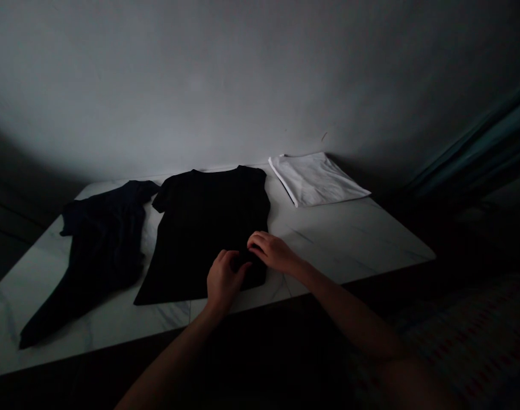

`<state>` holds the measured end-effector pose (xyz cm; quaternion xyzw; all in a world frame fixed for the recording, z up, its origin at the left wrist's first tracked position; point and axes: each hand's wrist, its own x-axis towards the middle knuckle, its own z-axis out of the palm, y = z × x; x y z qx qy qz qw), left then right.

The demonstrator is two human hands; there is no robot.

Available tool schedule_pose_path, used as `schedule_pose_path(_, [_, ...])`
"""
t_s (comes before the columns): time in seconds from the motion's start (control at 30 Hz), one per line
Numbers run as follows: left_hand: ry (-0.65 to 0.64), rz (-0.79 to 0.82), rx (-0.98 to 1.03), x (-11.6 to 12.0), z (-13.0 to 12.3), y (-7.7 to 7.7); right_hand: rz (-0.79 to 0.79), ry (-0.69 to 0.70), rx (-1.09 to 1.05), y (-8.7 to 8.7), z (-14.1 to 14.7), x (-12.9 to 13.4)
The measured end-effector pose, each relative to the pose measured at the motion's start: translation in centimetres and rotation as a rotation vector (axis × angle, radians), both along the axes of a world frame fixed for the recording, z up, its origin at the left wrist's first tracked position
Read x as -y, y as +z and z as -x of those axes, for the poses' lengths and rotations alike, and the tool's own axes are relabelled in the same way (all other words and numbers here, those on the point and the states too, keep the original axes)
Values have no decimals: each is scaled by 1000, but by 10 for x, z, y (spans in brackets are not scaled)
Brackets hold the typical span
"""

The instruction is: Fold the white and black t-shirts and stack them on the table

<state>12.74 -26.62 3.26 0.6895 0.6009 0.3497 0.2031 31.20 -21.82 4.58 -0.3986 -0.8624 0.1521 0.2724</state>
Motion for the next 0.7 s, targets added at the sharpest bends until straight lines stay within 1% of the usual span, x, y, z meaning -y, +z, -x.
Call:
schedule_pose_path(0.13, [30, -17, 179, -5, -4, -7, 13, 12, -31, 4, -2, 0])
schedule_pose_path(0.27, [-8, -32, 297, -6, -5, -7, -8, 95, -110, 4, -6, 3])
schedule_pose_path(0.33, [-42, -42, 309, -4, -8, -4, -17, 139, -128, 3, -7, 4])
schedule_pose_path(0.4, [-78, -49, 292, 0, -11, 1, -23, 141, -128, 3, -10, 5])
schedule_pose_path(0.5, [-133, -67, 191, 3, -6, 12, -20, 132, -106, 6, -18, 11])
schedule_pose_path(0.57, [-156, -77, 73, 3, 12, 18, -5, 146, -81, 8, -32, 16])
schedule_pose_path(0.6, [-150, -80, 5, 4, 26, 20, 4, 145, -67, 8, -41, 19])
schedule_pose_path(0.7, [-53, -86, -190, 12, 85, 22, 13, 117, -21, 0, -76, 24])
